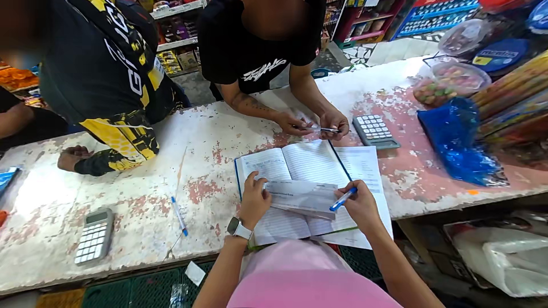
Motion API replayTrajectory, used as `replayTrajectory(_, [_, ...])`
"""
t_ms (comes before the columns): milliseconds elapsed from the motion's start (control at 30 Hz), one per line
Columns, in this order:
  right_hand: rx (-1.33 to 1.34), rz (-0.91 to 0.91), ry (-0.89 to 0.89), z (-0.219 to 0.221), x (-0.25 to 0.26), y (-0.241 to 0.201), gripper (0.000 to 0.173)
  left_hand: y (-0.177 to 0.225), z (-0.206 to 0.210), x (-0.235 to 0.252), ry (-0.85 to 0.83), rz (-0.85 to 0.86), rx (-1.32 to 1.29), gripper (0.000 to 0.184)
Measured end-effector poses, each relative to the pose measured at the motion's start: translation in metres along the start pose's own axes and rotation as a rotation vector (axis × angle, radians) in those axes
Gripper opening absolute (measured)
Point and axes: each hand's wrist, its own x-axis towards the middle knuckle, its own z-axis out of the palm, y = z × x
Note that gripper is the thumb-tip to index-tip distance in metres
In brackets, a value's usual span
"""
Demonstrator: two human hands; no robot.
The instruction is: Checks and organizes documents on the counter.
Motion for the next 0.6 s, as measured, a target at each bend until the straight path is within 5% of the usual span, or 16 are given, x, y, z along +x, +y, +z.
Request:
replayTrajectory(267, [-0.158,-0.022,0.001,0.010,-0.007,0.004,0.031,-0.021,0.001,0.004,-0.060,0.135,0.017,0.036])
replayTrajectory(600, [-0.286,-0.113,-0.011,0.016,-0.019,0.003,0.023,-0.038,0.015,0.003,0.092,0.251,0.039,0.031])
